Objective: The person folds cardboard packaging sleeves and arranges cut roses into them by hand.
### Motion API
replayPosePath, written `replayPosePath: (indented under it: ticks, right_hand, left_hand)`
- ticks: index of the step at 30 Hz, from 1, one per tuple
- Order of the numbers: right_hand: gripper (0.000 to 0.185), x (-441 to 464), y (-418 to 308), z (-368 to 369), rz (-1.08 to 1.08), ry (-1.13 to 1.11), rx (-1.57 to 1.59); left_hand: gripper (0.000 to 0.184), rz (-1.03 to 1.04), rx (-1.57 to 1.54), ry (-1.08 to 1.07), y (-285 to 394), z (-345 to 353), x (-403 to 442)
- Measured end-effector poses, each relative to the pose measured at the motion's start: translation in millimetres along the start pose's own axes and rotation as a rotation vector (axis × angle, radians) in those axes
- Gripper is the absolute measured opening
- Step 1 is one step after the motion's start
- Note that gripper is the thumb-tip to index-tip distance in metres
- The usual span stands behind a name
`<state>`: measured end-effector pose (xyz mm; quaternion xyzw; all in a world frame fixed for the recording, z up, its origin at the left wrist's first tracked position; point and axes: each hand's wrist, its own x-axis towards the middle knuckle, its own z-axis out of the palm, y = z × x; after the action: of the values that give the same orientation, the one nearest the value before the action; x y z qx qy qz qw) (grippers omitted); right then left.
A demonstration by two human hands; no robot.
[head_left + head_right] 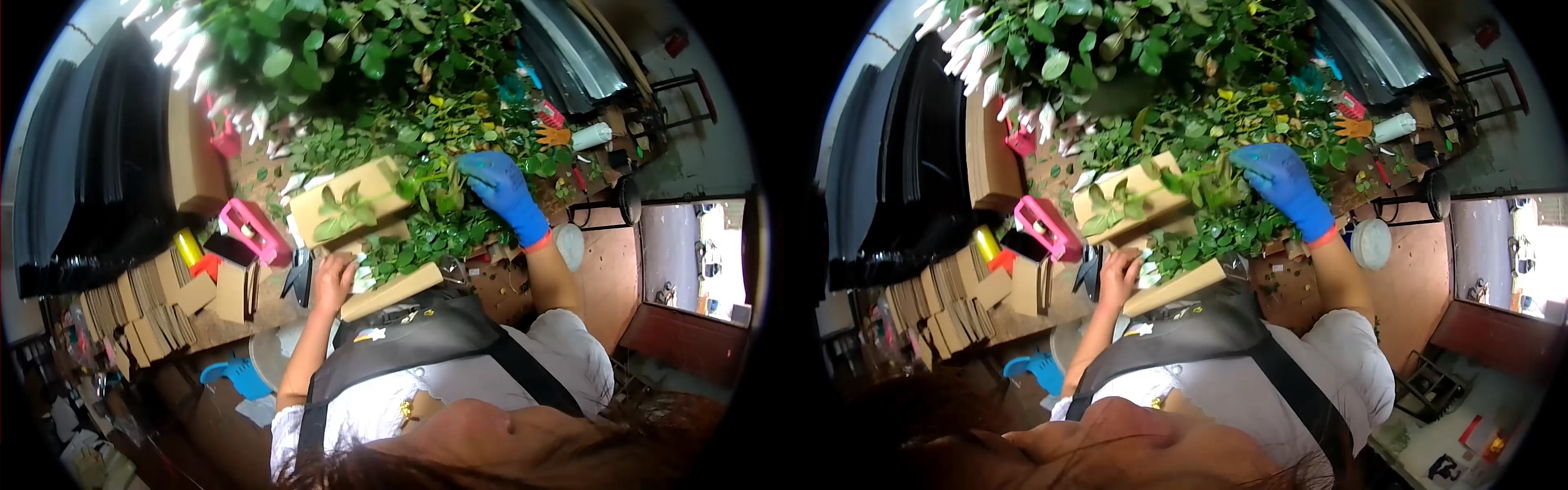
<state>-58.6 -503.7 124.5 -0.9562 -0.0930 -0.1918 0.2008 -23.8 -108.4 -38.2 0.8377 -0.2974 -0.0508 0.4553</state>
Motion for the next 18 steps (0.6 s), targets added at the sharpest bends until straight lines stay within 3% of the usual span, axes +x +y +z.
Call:
replayPosePath:
  ticks: [2,4,6,8,11,13,14,15,18]
  right_hand:
    - [0.029,-6,-12,6,0.016,-0.019,0.044]
    - [0.028,-20,4,-4,0.100,0.059,0.089]
    - [0.027,-52,58,-23,0.335,0.152,-0.207]
    - [0.037,-89,112,-63,0.589,0.016,-0.793]
    - [0.036,-84,120,-82,0.707,0.158,-0.918]
    - [0.040,-42,96,-47,0.468,0.249,-0.564]
    - [0.040,-20,76,-18,0.479,0.177,-0.269]
    - [0.041,-7,79,19,0.282,0.112,-0.116]
    - [0.034,49,75,130,-0.042,-0.028,-0.225]
  left_hand:
    - [0.012,-0.119,-0.047,-0.028,4,0,0]
    - [0.012,-0.069,-0.031,0.001,4,0,2]
    - [0.012,-0.065,-0.041,0.002,3,0,2]
    - [0.012,-0.097,-0.052,-0.002,-1,-1,0]
    - [0.010,-0.113,-0.082,-0.002,-3,4,0]
    - [0.010,-0.167,-0.133,-0.013,-2,6,-1]
    - [0.011,-0.172,-0.138,-0.018,-2,6,-1]
    - [0.011,-0.174,-0.142,-0.023,-1,5,-1]
    - [0.012,-0.178,-0.131,-0.044,2,3,0]
